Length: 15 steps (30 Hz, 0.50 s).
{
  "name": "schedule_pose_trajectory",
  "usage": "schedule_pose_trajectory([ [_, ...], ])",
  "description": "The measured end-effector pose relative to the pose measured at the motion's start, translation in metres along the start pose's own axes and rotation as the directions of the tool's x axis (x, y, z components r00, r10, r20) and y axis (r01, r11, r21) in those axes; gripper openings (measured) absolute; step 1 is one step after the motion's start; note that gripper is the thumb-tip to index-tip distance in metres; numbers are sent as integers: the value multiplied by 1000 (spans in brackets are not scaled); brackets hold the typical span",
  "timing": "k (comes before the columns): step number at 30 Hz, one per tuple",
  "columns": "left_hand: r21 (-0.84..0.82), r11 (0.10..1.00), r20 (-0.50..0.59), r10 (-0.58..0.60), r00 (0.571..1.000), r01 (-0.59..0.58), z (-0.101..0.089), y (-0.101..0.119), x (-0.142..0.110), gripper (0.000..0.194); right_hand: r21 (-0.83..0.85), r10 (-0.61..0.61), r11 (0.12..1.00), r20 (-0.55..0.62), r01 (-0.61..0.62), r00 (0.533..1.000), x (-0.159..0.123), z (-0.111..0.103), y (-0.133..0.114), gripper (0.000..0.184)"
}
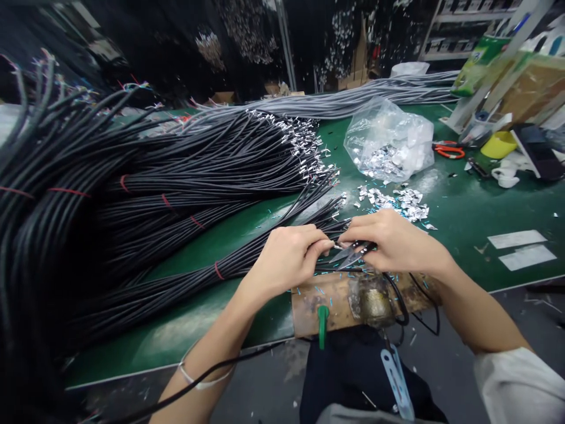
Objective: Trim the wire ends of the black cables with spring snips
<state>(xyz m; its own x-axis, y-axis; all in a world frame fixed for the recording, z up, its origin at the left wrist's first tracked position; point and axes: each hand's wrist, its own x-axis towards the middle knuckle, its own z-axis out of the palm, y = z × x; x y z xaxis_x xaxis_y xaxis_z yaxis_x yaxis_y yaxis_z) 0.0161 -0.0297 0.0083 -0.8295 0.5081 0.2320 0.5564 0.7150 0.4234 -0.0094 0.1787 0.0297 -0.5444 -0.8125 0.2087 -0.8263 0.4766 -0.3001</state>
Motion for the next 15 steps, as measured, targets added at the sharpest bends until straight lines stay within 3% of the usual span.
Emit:
schedule_pose_trajectory([
  [5, 77, 997, 25, -24, 999, 22, 1, 1, -1, 29, -127, 3, 992, 111, 12, 994, 0, 0, -4, 37],
  [10, 138, 990, 75, -39, 996, 29, 2, 1, 0, 30, -231, -20, 971, 188, 64, 982, 3, 5, -9, 28],
  [15, -44, 999, 74, 1, 997, 2, -2, -3, 0, 26, -25, -91, 995, 59, 92, 994, 9, 11, 0, 12],
])
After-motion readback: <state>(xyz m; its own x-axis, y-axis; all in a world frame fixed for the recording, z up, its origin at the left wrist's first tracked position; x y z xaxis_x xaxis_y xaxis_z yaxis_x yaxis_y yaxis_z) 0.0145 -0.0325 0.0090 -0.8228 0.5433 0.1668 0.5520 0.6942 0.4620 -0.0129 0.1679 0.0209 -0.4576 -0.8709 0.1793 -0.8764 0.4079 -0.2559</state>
